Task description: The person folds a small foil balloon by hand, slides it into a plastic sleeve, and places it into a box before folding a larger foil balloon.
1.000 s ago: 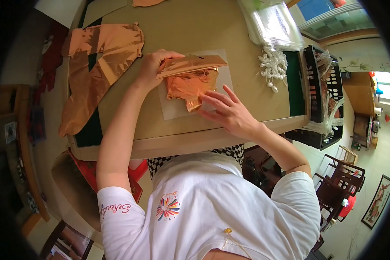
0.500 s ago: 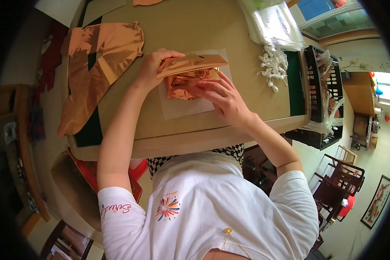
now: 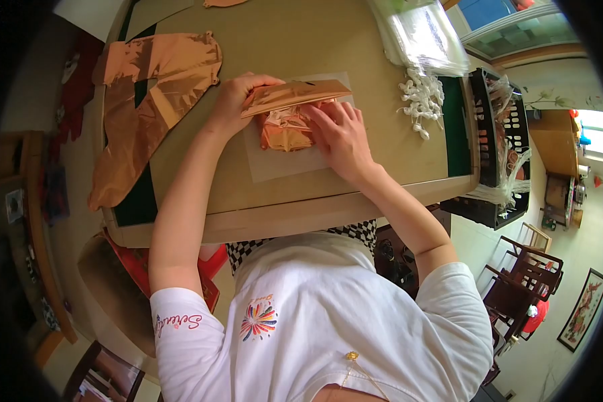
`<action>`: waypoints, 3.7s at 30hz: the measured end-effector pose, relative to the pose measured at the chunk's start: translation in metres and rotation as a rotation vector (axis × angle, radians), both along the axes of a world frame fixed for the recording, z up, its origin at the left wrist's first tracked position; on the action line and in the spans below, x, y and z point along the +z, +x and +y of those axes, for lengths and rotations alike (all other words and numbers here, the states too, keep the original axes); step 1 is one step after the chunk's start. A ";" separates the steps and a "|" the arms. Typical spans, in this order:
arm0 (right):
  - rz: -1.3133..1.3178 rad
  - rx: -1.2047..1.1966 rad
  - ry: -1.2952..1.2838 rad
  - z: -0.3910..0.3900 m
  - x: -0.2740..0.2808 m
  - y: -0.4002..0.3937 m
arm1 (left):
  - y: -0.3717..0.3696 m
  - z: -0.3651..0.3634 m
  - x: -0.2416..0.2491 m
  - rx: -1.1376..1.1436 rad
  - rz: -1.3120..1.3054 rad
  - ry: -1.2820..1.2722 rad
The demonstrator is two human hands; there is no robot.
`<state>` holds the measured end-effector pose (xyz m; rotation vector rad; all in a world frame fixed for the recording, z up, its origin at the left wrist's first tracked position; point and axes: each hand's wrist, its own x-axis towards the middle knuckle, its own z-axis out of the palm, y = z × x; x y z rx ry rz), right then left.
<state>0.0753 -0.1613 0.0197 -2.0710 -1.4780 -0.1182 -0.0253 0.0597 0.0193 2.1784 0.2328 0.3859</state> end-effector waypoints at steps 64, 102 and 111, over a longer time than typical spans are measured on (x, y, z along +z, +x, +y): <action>0.008 0.073 -0.060 0.005 -0.010 -0.025 | -0.003 -0.006 -0.013 -0.056 -0.133 -0.073; -0.089 0.242 -0.226 -0.003 0.002 -0.073 | -0.007 -0.012 0.000 -0.048 -0.133 0.190; -0.076 0.348 -0.112 0.002 0.003 -0.056 | -0.008 -0.010 -0.001 -0.065 -0.120 0.175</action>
